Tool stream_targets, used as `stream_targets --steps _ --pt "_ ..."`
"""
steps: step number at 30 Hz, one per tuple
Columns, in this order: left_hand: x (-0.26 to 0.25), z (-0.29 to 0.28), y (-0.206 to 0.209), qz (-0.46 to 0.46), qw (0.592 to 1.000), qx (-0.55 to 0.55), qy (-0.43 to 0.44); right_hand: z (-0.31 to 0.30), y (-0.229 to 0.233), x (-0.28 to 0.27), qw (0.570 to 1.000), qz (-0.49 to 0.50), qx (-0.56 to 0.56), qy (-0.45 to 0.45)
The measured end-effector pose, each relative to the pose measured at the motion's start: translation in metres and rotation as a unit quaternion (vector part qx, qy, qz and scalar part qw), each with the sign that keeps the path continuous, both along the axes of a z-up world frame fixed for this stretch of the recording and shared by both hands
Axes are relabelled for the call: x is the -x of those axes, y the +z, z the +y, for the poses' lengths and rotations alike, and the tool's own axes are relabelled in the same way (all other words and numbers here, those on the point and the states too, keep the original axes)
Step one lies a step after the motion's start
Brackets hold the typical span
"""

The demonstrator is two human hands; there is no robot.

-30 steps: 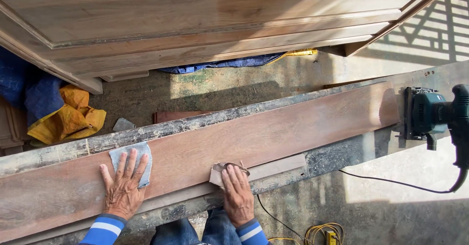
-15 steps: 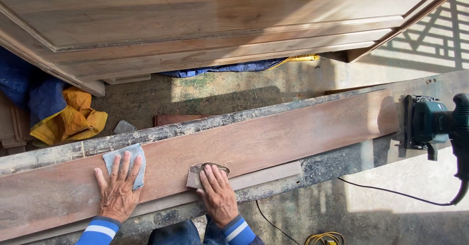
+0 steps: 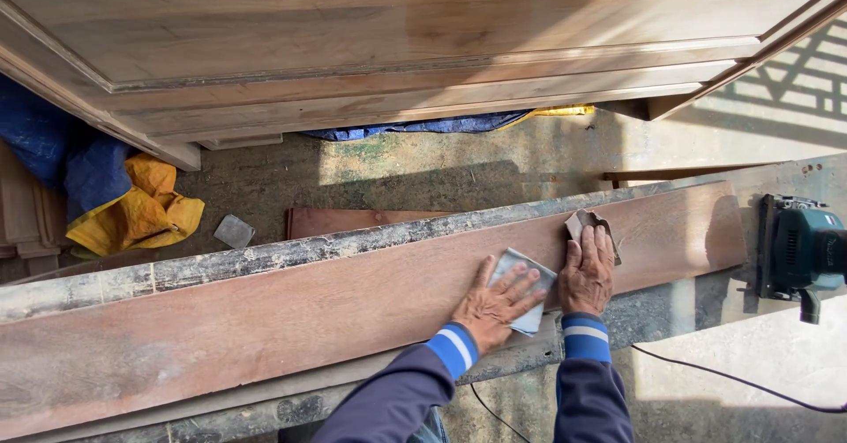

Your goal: Sand a piece of wood manually with sandpaper and with an electric sander.

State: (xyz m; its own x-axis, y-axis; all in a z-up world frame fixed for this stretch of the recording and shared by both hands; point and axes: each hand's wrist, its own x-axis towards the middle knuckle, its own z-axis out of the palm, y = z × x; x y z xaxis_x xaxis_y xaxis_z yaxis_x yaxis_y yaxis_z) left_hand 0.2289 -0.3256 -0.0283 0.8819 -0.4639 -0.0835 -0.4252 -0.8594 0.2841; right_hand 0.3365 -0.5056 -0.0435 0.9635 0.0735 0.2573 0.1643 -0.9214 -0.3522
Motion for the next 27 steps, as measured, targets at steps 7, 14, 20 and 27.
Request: stream_targets --steps 7,14,20,27 --pt "0.069 0.129 0.003 -0.021 0.98 0.138 0.141 -0.029 -0.009 -0.012 0.999 0.028 -0.014 0.039" --pt "0.264 0.373 0.024 0.038 0.927 -0.042 0.371 0.026 -0.045 0.023 1.0 0.016 0.01 0.016" --pt "0.326 0.462 0.01 0.023 0.88 -0.112 0.461 0.318 -0.008 0.208 0.96 -0.037 0.01 0.276" --pt "0.353 0.515 0.019 0.053 0.921 -0.087 0.376 0.387 0.015 0.257 0.936 0.018 -0.091 0.339"
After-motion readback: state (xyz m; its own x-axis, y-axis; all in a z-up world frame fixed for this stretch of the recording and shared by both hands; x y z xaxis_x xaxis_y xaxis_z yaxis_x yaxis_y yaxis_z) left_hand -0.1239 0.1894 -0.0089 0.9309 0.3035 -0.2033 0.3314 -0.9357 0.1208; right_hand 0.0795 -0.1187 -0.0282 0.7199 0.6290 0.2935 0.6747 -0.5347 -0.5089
